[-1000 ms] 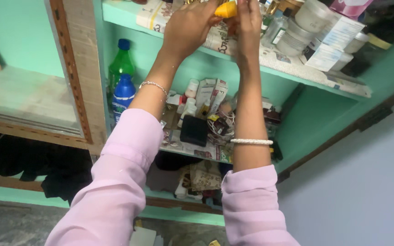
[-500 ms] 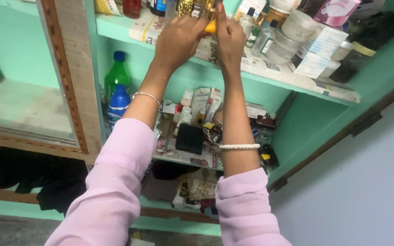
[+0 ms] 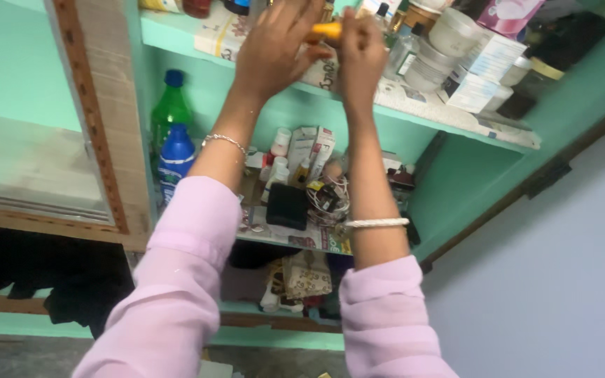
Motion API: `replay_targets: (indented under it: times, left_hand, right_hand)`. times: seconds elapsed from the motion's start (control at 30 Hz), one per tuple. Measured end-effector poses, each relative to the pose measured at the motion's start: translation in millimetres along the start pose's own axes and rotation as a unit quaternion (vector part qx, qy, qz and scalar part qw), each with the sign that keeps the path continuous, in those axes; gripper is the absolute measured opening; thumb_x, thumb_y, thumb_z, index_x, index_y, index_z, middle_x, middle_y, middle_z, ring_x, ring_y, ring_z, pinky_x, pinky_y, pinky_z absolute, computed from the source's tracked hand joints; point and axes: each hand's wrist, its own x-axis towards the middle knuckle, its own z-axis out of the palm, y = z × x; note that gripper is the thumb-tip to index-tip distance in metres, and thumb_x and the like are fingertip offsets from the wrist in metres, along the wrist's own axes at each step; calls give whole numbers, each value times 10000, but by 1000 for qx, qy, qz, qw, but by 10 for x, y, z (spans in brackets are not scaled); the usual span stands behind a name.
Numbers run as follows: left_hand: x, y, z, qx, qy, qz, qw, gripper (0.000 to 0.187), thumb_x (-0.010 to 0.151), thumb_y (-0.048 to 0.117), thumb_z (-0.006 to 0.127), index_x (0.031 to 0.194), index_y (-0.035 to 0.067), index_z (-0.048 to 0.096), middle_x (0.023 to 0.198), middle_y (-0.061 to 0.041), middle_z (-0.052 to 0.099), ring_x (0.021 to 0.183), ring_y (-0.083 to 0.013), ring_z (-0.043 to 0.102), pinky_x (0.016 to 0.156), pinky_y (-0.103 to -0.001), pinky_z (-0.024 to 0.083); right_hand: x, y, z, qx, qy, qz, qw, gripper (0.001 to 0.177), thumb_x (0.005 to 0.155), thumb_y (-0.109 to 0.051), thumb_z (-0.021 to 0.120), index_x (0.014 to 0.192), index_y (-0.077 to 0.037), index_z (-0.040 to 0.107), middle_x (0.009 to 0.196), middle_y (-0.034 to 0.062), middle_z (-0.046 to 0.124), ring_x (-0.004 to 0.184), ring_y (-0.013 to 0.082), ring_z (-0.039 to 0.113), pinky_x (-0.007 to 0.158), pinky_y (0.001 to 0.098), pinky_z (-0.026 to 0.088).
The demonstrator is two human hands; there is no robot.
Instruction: The person rearranges various items on glass-door shelves, including watches, perfume bottles, and boxes. They write on a small slip of paper with a pen, handle a pink cosmetic box, and remove a jar from it.
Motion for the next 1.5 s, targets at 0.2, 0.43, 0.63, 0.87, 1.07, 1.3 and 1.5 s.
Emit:
replay_targets:
  times: [0.2,0.43,0.63,0.87,1.07,1.3,1.5]
  left_hand:
    - [-36,-101,63,-13,48,-39,998,800,1089,587,692,1562,29,367,1472,-208,500,1351,-437,479,1166,-522,404]
    - [-65,-133,73,-40,26,-34,998,773,1141,548,662,1584,3,341,1483,-235,491,1356,-451,477,1157,-520,416]
    - [-28,-93,23,-38,28,-37,998,756,1123,521,668,1591,20,347,1539,-229,456,1408,-439,464,1192,-509,414]
    - [-41,-124,108,-31,28,-40,998,729,1094,505,691,1535,1,401,1470,-229,482,1355,-416,488,1150,-490,446]
    - [-63,-94,117,-4,41,-29,999,677,1091,464,688,1504,-5,427,1448,-230,497,1354,-408,491,1127,-478,454]
    - [24,-54,-34,-62,45,-53,996,755,1079,519,668,1509,-49,415,1405,-220,545,1278,-399,534,1094,-470,479]
    - [30,-41,-44,-80,39,-17,996,775,1027,548,731,1453,-42,463,1374,-214,562,1279,-400,559,1092,-458,486]
  right_hand:
    - [92,-320,-662,251,-54,98,961,324,993,-448,641,1023,-125,636,723,-3,604,506,76,523,385,236,340]
    - [881,236,-1891,-197,178,-139,954,568,1010,-358,854,1387,-9,610,1081,125,677,920,221,661,857,377,580]
    - [1339,467,-2086,-577,181,-56,794,1109,784,-738,804,1449,20,341,1275,332,576,1157,495,545,864,571,486]
    - [1266,476,-2295,-492,208,-194,823,751,878,-473,737,1477,-116,458,1366,134,670,1262,349,630,1030,574,467]
    - [1001,369,-1948,-130,156,-199,959,788,1010,-305,888,1578,-139,366,1544,135,534,1403,300,594,1191,454,527]
    - [-362,-265,-466,-44,-119,-139,982,970,933,-141,876,1625,-148,197,1597,168,423,1457,313,527,1099,451,554]
    - [-405,-406,-174,-97,-65,-119,986,703,905,16,844,1503,-133,505,1456,134,524,1362,271,617,1087,383,573]
